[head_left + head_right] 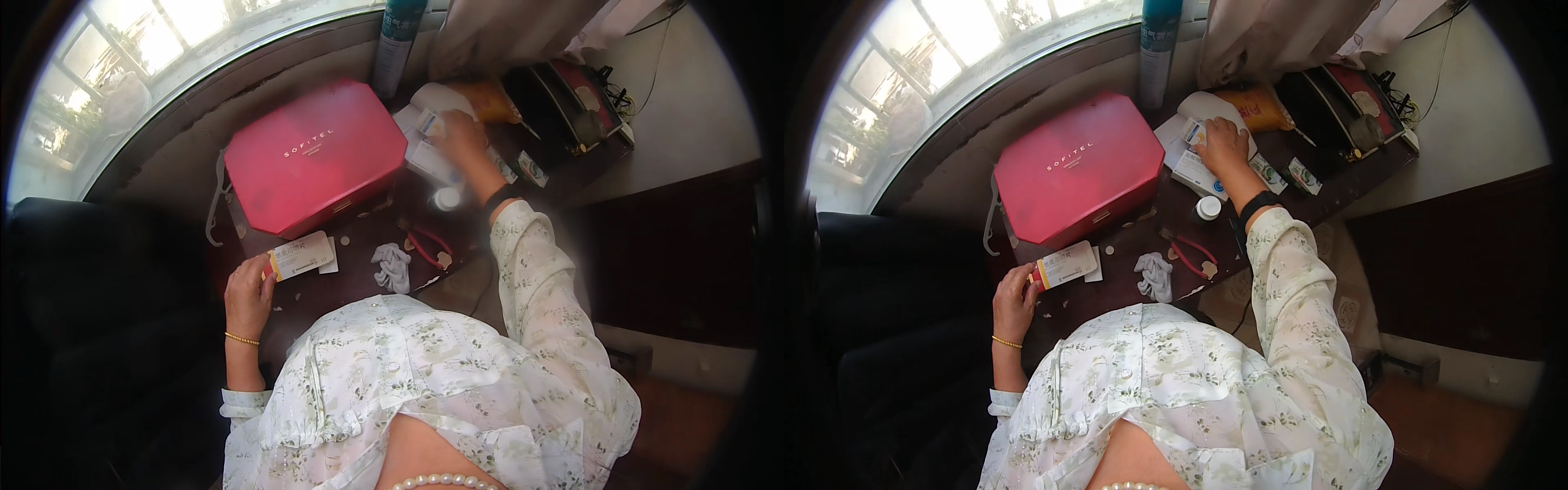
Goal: Organizing medicine boxes and miscellaneous items on a wooden dresser and cleaning the surface.
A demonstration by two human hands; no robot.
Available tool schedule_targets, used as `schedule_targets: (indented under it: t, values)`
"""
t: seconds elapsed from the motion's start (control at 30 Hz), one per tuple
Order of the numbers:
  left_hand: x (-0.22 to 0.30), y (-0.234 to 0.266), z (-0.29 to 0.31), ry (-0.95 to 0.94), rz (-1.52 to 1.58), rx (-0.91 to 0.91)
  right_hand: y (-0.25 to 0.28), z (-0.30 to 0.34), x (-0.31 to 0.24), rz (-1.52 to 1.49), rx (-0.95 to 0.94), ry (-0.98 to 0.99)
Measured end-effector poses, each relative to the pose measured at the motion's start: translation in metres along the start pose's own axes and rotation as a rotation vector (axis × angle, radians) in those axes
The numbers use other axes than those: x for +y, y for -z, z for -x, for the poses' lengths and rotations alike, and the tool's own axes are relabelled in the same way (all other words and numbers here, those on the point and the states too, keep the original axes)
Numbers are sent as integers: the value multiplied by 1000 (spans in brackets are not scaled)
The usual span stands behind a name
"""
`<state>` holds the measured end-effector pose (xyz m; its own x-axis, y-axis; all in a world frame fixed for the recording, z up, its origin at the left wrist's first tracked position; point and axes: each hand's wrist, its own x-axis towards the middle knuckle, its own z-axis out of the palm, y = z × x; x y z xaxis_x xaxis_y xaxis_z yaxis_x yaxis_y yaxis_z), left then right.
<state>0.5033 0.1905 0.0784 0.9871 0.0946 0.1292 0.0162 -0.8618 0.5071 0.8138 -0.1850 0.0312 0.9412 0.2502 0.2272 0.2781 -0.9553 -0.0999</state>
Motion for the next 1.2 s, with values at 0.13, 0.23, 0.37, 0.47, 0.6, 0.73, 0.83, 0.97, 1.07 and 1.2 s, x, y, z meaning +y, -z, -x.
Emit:
schedule_targets:
  t: [0.13,0.23,0.37,0.47,0.6,0.73,0.83,0.97,1.07,1.2]
  values:
    - [54,-3,3,-27,50,7,3,-16,-7,46,-181,10]
    - [97,-16,-16,-127,143,-56,7,-24,9,45,-169,38]
    - [162,-44,-55,-243,238,-166,44,-18,44,-175,-82,-29]
    - [207,-62,-97,-345,173,-95,73,1,80,-312,-120,-162]
    - [244,-102,-156,-358,81,-75,68,49,131,-184,-71,-117]
    - [252,-157,-194,-262,-104,-180,35,83,141,-256,-22,-46]
    - [255,-190,-208,-168,-289,-233,34,95,142,-328,9,-67]
    - [265,-216,-221,-31,-376,-416,32,96,142,-323,48,-33]
    - [279,-228,-222,-42,-438,-509,23,95,150,-373,61,-19]
    - [270,-232,-227,-12,-499,-509,23,88,156,-437,67,42]
